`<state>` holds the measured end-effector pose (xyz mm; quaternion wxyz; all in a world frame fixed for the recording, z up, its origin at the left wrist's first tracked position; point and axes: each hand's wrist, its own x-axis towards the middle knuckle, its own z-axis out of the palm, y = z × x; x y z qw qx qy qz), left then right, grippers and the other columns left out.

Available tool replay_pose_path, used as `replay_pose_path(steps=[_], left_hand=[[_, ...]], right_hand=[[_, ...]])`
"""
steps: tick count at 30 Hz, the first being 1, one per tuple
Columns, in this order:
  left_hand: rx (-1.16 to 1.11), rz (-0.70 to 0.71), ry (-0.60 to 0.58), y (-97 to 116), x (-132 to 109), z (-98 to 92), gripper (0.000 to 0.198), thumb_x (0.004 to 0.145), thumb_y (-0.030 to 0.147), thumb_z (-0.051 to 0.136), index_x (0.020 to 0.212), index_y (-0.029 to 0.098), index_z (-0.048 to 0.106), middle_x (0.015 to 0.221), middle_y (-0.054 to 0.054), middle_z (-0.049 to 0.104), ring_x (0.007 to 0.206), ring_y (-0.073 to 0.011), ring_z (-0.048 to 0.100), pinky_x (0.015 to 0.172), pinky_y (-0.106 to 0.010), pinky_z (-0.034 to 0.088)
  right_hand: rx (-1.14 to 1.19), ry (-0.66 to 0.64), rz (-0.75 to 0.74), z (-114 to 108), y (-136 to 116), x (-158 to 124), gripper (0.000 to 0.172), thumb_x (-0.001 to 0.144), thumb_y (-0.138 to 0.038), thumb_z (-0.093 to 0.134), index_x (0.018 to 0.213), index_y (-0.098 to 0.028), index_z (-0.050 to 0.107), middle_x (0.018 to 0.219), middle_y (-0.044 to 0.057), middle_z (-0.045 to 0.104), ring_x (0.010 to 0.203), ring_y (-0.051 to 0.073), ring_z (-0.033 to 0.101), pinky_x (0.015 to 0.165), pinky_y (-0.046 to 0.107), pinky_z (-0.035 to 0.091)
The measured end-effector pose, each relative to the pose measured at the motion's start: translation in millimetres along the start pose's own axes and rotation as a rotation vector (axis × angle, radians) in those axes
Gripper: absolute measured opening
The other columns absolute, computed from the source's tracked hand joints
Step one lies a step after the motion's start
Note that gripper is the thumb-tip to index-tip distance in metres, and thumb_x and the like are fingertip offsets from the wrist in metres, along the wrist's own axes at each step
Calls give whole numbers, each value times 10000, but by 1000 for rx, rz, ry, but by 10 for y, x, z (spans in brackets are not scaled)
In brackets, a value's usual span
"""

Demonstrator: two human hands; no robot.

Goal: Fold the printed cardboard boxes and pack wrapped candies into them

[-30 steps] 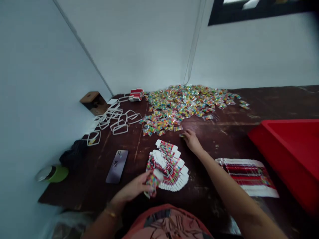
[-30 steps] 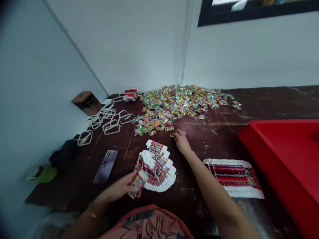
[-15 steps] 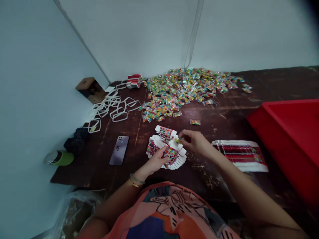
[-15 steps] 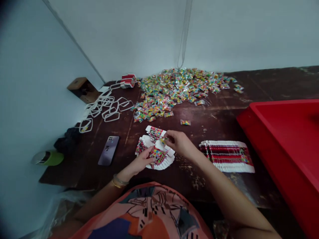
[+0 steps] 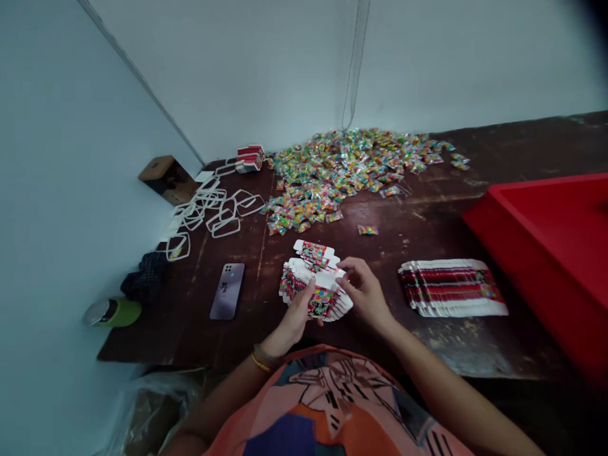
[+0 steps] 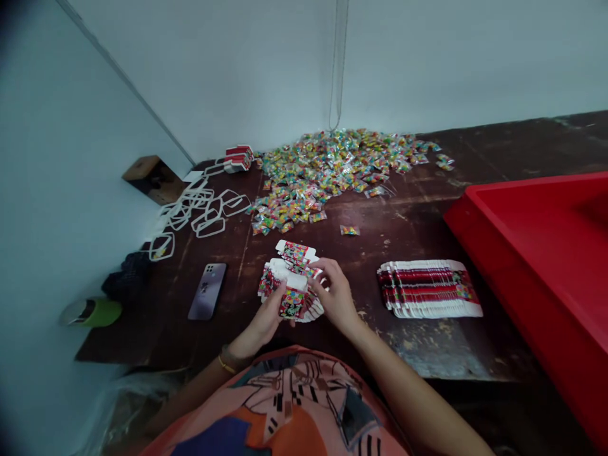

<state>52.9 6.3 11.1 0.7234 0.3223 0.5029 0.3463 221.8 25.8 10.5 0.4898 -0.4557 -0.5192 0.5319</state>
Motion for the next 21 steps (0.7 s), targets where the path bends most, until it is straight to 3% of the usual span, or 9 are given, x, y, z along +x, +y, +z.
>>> replay_pose_path(steps=[2,4,8,12,14,18,21], left_hand=[[-21,-8,-31,28,22,3,593,790,602,538,1029,71,649,773,-108,680,623,-192,607,419,-238,425],[-66,-28,-86,74,45,5,558,780,547,560,1057,69,638,791,-112,692,622,-196,617,420,-242,433],[-153,-93,-151,148,68,5,549,763,499,540,1103,74,615,821,-117,700,642,-198,630,447,-237,433],[-29,-1,-114,168,53,2,460,713,396,600,1065,103,638,846,-78,691,688,-175,609,524,-231,444],[73,67,-108,183,60,2,396,682,317,633,1027,125,657,856,-49,683,724,-162,598,580,-227,446],[77,90,-106,256,127,21,341,712,295,578,986,115,673,845,-54,687,781,-184,602,667,-270,462],[18,111,-163,312,161,42,353,720,293,580,1002,102,674,870,-72,692,823,-202,605,701,-296,477]], right_hand=[[303,-85,275,-5,30,-21,238,760,-324,705,953,-194,656,775,-2,646,506,76,515,538,222,471],[543,-238,495,-26,31,-26,315,717,-348,750,966,-174,665,705,-12,638,460,63,515,520,216,489],[686,-234,561,-71,3,-15,322,689,-291,787,965,-152,698,670,-6,656,532,71,593,598,199,527],[524,-260,494,-65,-59,19,258,663,-261,784,895,-162,733,759,11,698,555,76,599,618,222,530],[318,-300,341,-65,-135,51,206,698,-265,749,884,-177,747,817,24,706,648,113,631,677,264,532],[-104,-398,-110,-109,-336,155,208,837,-262,633,1012,-214,736,1039,63,678,971,180,622,880,322,480],[-186,-422,-177,-158,-428,255,208,874,-280,600,1024,-219,731,1014,66,688,927,176,641,827,303,499]])
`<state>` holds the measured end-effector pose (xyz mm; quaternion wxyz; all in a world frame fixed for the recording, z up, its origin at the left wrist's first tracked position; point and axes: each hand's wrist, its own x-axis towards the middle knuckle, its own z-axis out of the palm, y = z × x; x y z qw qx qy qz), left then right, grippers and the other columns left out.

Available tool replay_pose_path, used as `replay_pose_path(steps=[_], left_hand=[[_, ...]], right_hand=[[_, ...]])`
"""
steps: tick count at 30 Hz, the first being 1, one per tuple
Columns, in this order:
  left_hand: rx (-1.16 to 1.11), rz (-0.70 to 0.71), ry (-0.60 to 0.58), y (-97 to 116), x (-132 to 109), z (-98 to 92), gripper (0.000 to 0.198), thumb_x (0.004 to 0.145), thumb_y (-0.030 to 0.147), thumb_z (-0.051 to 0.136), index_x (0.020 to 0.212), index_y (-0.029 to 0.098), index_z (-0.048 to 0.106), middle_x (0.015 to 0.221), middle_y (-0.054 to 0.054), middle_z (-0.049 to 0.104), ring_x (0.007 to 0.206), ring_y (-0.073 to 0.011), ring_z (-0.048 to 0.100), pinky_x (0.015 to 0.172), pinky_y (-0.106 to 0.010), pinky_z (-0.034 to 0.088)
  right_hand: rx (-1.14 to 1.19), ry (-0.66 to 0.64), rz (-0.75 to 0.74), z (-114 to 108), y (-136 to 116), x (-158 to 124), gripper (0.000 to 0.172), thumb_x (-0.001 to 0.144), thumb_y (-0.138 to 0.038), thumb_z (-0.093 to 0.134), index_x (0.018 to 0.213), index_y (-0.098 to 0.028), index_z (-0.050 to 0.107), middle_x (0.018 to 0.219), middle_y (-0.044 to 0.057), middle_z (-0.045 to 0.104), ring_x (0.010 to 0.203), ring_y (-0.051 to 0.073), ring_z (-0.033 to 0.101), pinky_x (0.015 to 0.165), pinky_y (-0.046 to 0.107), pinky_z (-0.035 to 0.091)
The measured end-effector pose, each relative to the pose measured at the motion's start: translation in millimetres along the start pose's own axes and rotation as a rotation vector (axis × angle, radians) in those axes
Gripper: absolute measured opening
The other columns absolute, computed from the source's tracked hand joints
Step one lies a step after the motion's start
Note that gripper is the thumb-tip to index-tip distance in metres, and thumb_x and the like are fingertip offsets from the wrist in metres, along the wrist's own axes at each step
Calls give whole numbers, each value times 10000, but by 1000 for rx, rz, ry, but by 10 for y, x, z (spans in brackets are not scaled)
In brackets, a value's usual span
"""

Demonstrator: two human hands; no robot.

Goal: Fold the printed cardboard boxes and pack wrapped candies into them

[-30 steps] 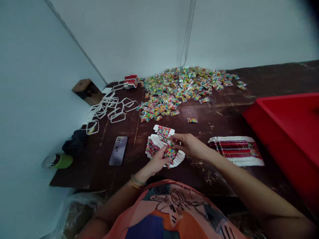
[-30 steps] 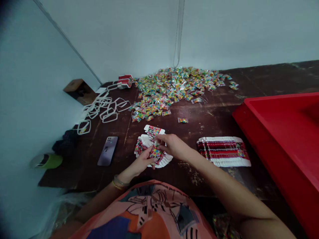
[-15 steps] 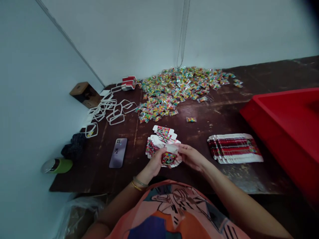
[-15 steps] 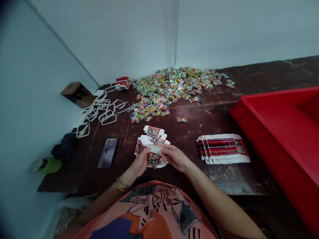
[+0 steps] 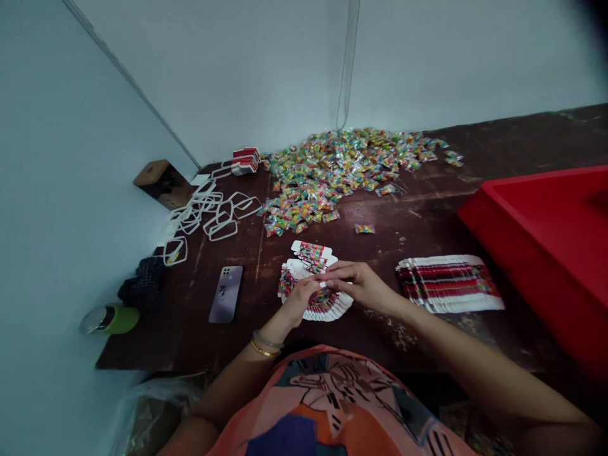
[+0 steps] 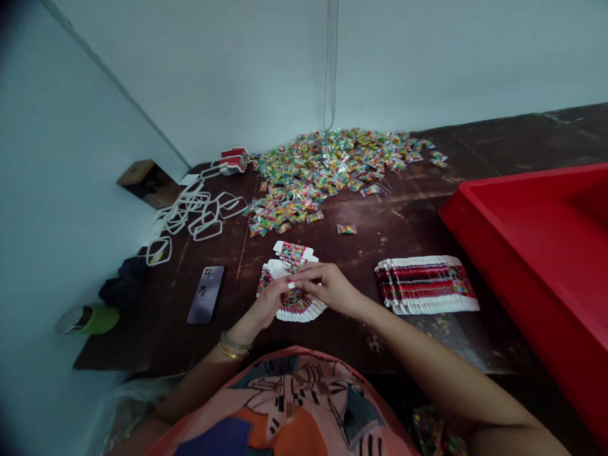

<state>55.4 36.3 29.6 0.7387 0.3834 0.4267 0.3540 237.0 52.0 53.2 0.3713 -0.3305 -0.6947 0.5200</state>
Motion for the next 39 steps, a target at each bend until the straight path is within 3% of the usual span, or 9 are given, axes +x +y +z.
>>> replay_pose_path(steps=[12,18,22,24,27,29,32,35,39], left_hand=[[-194,-284,-212,-209,-172,119,453,778,303,652,1189,141,553,1006,-118,662,756,-216,661,545,-292,506],[-20,-200,-434,-315,-114,434,439,829,401,619,1224,213,588,1261,-107,596,1101,-229,575,874,-350,469],[98,-68,-173,-113,77,208,405,801,387,654,1159,199,634,1225,-103,612,1100,-220,564,921,-324,428],[41,-53,-32,-45,172,68,403,803,398,642,1139,175,631,1146,-109,635,988,-203,604,834,-302,456],[50,-23,15,-32,208,-49,371,795,387,644,1084,155,640,1029,-90,658,884,-175,618,748,-265,456],[102,-17,10,-53,151,-88,348,791,389,643,1035,141,653,942,-76,664,840,-169,613,707,-254,454],[135,-42,47,-76,7,-169,344,792,407,632,1001,135,653,875,-61,654,792,-160,600,675,-254,460],[146,-36,99,-75,-88,-291,358,782,409,641,1007,131,647,884,-62,643,771,-151,594,676,-255,464],[82,109,305,-67,-8,-386,471,738,381,695,1149,175,593,1088,-81,623,929,-176,593,800,-286,467]], right_hand=[[-118,107,15,92,187,-462,301,908,-326,559,1185,-259,654,1093,83,691,1015,203,606,886,357,493],[-134,186,434,-334,-24,-1496,259,872,-386,584,1069,-291,722,1035,84,720,932,236,658,806,342,530],[-204,-10,732,-698,-175,-2051,224,795,-392,666,976,-296,757,977,115,730,867,259,684,758,334,546],[-244,-100,683,-745,-104,-1827,245,781,-388,677,998,-297,746,977,97,731,854,253,682,749,331,537],[-322,-123,424,-625,171,-886,261,867,-364,559,1047,-258,715,984,61,726,869,226,662,780,327,502],[-468,-43,302,-441,393,-141,238,874,-305,543,1017,-216,711,1023,70,708,935,213,629,861,330,454],[-635,131,356,-155,679,669,345,723,-267,714,1049,-160,674,1149,142,636,1111,287,513,940,402,374],[-631,165,415,-45,859,937,355,603,-256,799,908,-128,669,999,150,653,1019,300,529,874,402,389],[-515,98,392,-44,848,705,197,824,-341,609,806,-145,625,764,34,641,731,158,569,700,269,435]])
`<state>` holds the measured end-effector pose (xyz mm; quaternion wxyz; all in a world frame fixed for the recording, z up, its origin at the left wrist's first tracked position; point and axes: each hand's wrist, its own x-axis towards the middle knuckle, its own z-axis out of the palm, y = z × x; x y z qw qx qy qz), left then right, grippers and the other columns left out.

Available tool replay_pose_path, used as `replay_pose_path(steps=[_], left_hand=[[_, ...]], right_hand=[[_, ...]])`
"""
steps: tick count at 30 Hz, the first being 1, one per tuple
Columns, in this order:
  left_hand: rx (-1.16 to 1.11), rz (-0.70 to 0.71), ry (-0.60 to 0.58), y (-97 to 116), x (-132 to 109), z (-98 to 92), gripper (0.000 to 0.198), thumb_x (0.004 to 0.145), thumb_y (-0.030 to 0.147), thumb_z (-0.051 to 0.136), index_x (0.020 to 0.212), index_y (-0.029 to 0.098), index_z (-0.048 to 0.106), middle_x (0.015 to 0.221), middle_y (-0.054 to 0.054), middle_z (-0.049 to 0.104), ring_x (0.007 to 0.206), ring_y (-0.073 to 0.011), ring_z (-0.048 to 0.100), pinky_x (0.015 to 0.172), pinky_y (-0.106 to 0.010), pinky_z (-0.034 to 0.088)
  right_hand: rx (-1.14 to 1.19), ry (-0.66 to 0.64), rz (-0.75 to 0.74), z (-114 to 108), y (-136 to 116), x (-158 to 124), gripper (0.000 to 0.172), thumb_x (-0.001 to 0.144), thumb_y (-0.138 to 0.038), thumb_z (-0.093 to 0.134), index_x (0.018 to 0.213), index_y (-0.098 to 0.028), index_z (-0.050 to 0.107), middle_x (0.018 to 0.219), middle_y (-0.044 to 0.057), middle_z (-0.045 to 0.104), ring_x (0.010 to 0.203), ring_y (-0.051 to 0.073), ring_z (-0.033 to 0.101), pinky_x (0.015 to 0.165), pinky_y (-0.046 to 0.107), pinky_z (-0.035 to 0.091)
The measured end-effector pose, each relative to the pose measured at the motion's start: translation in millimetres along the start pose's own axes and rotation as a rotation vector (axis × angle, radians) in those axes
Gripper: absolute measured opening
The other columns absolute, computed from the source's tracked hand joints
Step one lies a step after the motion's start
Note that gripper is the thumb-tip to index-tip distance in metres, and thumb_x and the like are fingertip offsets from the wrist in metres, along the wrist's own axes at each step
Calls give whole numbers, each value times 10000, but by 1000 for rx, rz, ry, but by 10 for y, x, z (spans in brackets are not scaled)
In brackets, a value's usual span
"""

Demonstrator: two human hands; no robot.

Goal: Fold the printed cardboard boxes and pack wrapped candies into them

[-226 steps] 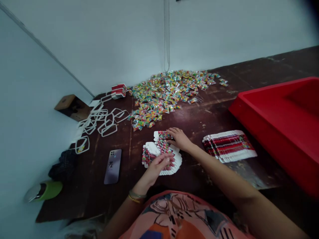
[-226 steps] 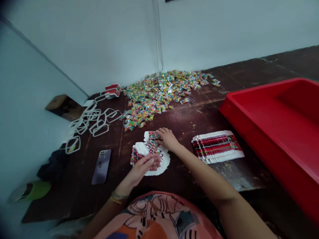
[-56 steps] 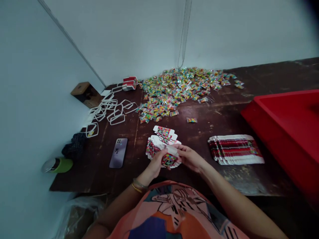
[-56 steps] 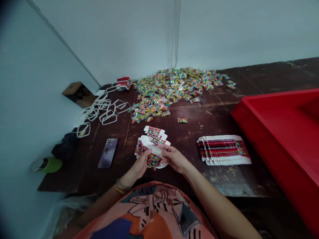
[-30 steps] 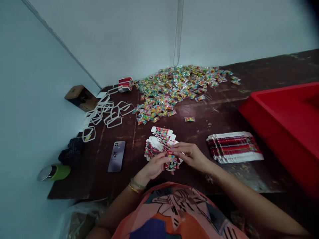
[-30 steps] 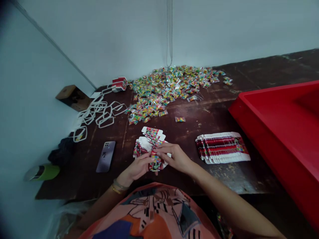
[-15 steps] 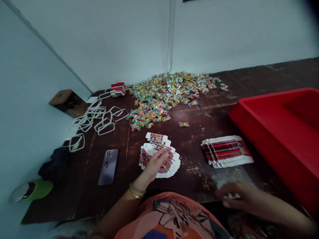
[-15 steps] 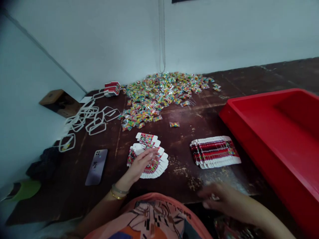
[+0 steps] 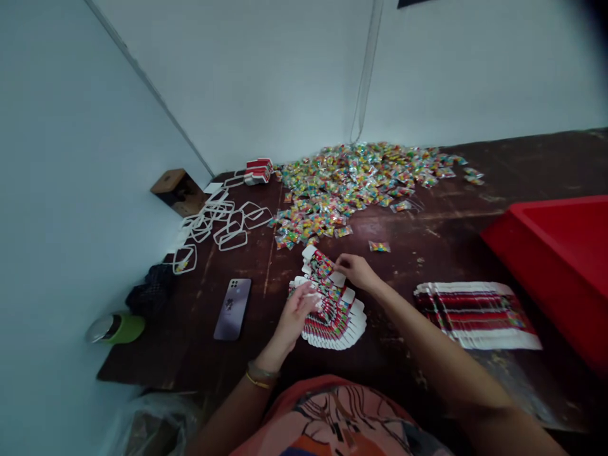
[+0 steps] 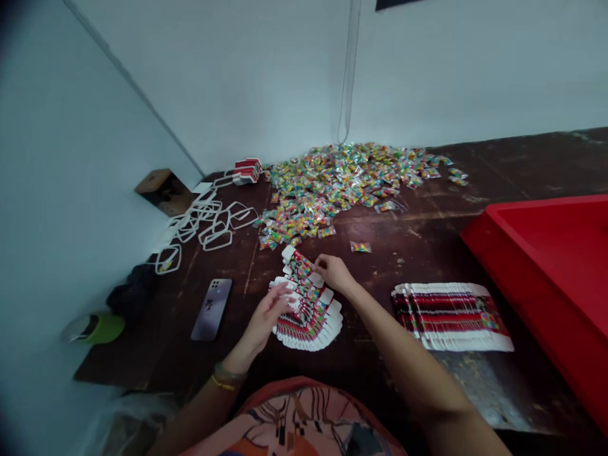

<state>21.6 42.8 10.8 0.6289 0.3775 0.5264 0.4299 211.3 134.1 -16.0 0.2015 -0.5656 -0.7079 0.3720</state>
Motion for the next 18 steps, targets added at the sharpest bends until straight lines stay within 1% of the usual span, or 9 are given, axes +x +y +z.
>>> replay_pose_path(steps=[2,4,6,8,10,12,13,16,18], left_hand=[[-74,1,42,-12,80,45,500,709,375,724,1149,176,596,1115,-84,634,992,-198,585,872,-309,446],[-136,-70,-42,-27,120,122,447,700,389,725,1066,149,636,1017,-85,676,959,-216,598,882,-335,439],[-150,-152,-158,-46,89,209,385,689,384,726,978,137,661,905,-70,694,886,-214,609,849,-343,446],[-98,-229,-271,-76,-14,290,307,664,343,735,882,138,670,811,-42,689,778,-182,601,774,-316,448],[-13,-330,-415,-124,-159,358,225,644,304,730,772,133,660,711,-25,663,649,-142,559,674,-282,427],[32,-430,-531,-178,-305,411,200,642,305,712,705,130,641,640,-17,627,577,-120,520,608,-265,395],[34,-467,-560,-197,-366,430,209,642,315,708,700,128,635,629,-16,613,568,-118,513,594,-262,385],[12,-464,-601,-183,-470,447,262,634,354,727,730,131,629,661,-10,601,593,-119,513,601,-259,388],[43,-407,-738,-123,-474,427,280,637,343,749,789,135,639,738,-14,617,651,-123,521,649,-261,410]], right_hand=[[112,-61,-94,-11,-43,-269,273,898,-386,507,814,-150,614,723,9,624,655,130,557,639,241,440],[195,14,-191,-25,-140,-557,272,913,-397,490,876,-162,620,770,21,631,679,144,567,660,262,456],[147,174,-291,-63,-241,-797,216,907,-351,516,998,-191,629,961,75,646,870,203,583,804,342,456],[23,250,-369,-117,-298,-969,226,881,-300,560,1088,-230,619,1163,113,595,1092,265,512,953,442,379],[21,174,-398,-162,-295,-1092,197,839,-296,623,1025,-231,633,1245,122,550,1181,290,452,997,482,342],[151,39,-349,-189,-250,-1193,158,807,-321,666,915,-211,631,1284,122,520,1201,283,451,991,455,375],[222,-42,-317,-203,-222,-1237,164,797,-337,679,879,-204,628,1310,121,502,1215,278,450,992,438,386],[347,-273,-239,-277,-165,-1330,174,799,-365,680,835,-197,651,1338,110,491,1234,271,459,1021,425,373],[400,-406,-224,-349,-167,-1353,181,809,-374,668,789,-194,664,1312,90,516,1200,259,493,1015,415,381]])
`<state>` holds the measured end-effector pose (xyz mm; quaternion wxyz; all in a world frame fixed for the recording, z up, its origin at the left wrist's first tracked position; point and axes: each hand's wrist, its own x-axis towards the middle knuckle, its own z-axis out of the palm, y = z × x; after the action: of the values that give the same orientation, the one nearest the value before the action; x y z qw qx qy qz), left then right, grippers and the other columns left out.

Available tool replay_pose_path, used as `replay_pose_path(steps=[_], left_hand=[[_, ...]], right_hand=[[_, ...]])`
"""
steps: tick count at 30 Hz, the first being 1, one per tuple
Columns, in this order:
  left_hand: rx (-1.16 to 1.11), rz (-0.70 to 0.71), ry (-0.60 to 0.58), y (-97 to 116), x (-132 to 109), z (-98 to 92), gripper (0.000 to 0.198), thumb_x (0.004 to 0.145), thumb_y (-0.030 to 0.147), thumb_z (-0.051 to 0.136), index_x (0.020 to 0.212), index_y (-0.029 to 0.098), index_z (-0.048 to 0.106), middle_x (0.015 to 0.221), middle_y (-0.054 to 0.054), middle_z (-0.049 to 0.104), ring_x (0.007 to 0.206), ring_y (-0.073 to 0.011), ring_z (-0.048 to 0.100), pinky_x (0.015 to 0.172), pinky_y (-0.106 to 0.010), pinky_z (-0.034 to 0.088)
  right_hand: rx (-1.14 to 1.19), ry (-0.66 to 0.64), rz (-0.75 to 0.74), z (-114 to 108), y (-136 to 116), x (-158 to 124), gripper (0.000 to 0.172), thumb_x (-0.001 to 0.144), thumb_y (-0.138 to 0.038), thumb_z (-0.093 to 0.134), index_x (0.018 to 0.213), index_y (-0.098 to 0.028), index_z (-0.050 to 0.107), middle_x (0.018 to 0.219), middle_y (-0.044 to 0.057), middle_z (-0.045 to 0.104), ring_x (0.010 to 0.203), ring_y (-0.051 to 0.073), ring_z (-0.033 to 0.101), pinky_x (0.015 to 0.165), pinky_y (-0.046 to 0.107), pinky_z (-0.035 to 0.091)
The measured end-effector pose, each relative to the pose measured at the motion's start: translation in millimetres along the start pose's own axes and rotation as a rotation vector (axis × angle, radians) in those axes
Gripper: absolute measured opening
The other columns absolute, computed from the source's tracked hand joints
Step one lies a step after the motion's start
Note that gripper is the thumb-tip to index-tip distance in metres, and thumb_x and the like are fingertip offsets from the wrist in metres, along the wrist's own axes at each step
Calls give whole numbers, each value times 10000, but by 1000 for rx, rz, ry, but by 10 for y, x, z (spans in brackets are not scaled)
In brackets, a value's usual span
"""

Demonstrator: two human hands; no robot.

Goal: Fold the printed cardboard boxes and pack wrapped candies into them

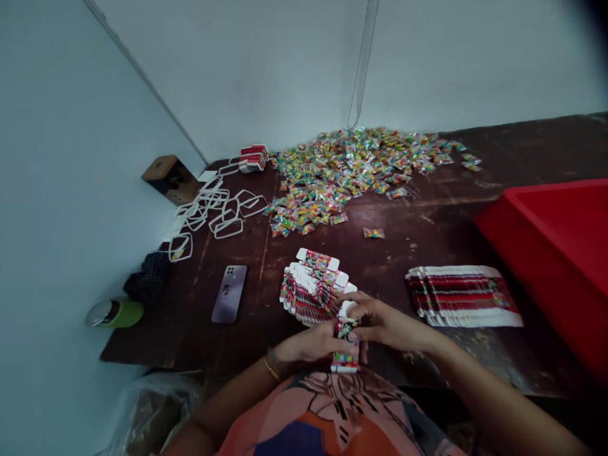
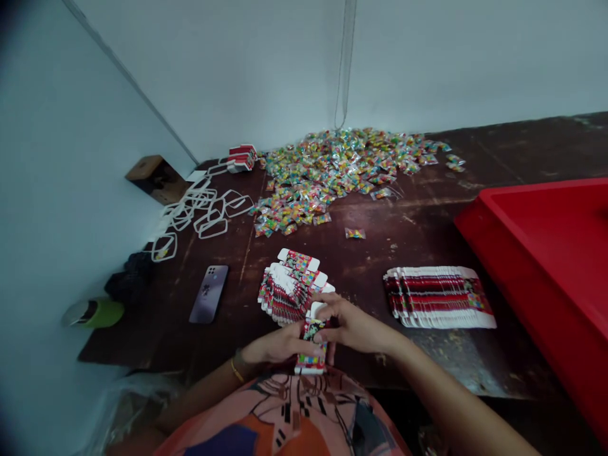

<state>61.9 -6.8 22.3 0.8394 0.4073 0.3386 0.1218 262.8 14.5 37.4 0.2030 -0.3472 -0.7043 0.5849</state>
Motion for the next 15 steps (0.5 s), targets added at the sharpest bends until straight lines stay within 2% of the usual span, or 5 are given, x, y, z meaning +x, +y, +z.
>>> replay_pose_path(steps=[3,7,10,13,15], left_hand=[[102,70,-63,50,-5,-42,315,653,329,765,871,141,635,792,-12,616,692,-127,520,678,-260,427],[93,217,324,-92,95,-37,382,688,432,732,891,133,609,742,0,586,645,-116,493,628,-244,422],[178,298,516,-244,115,-6,391,741,420,690,990,146,566,729,6,589,639,-113,496,632,-233,414],[301,365,612,-326,29,0,436,785,363,655,1126,185,448,675,44,570,590,-99,482,610,-213,385],[419,366,545,-342,-51,-2,385,795,349,645,1090,190,457,655,50,556,569,-94,468,595,-209,366]], right_hand=[[71,-63,-22,-19,-60,-19,197,827,-375,646,771,-189,674,1223,60,562,1122,230,537,982,369,407],[135,202,38,168,-30,-46,219,885,-352,554,1034,-208,623,936,29,642,906,193,589,861,318,455],[213,379,99,347,64,-112,400,847,-324,611,1207,-237,462,896,18,651,812,178,594,755,287,476],[459,376,157,451,190,-191,290,828,-364,644,1039,-223,503,757,-15,631,663,133,569,609,226,458],[693,312,224,488,289,-234,230,826,-391,651,879,-195,542,653,-40,588,561,90,526,532,186,431]])
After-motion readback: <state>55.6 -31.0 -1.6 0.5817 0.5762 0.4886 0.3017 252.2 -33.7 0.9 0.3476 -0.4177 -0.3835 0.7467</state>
